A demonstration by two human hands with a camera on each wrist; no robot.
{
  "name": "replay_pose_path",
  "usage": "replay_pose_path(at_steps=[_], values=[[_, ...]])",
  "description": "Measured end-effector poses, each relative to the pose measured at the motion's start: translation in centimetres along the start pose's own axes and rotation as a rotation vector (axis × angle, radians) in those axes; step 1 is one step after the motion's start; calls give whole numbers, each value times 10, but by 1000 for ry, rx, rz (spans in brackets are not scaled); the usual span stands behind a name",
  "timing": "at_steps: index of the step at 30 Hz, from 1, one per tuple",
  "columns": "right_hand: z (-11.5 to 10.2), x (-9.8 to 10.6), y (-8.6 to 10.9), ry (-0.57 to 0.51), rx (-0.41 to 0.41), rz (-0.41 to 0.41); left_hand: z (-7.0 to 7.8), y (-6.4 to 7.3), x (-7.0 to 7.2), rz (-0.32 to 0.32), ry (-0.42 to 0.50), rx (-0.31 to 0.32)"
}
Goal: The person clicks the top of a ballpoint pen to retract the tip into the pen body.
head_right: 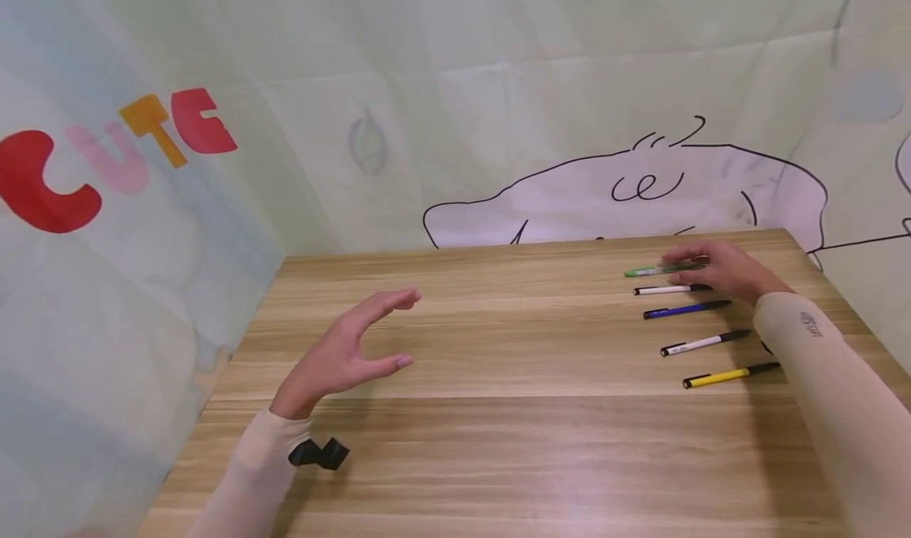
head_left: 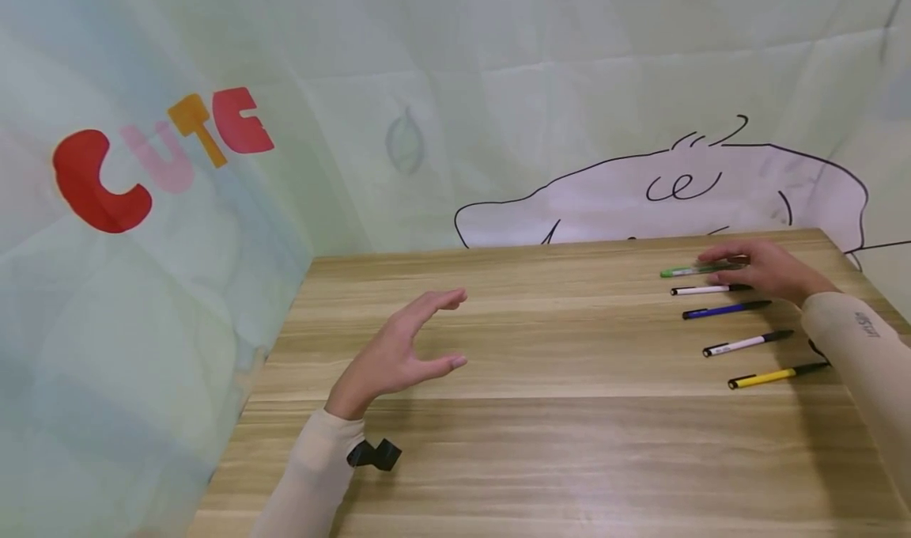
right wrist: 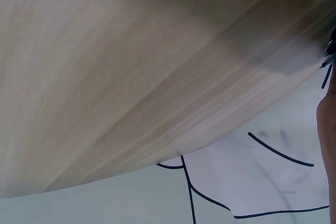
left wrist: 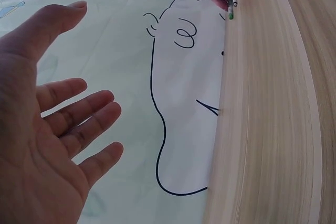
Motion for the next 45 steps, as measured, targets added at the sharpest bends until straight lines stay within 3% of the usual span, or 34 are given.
replay_pose_path(at_steps=[4,9,17,32,36,45], values=[[-2,1,0,25,37,22,1,1,1,7,-1,-5],[-8,2,-2,40,58,-10,0,3,1,18,-2,-11],[-8,2,-7,95,52,13,0,5,1,35,-5,-18],[-14,3,-4,64,92,-8,-3,4,0,32,5,-16],[-17,5,-1,23,133,8,-3,4,0,30,3,-20],[-25,7,5,-47,124,16,-4,4,-1,29,7,-35]])
Point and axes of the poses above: each hand's wrist, its own y-axis away from the middle knuckle, its own x-axis out of the back of the hand, z = x × y, the point moved 2 cm from there along -y, towards the middle knuckle, and after that the axes turned 6 degrees about -x, right-handed, at the moved point
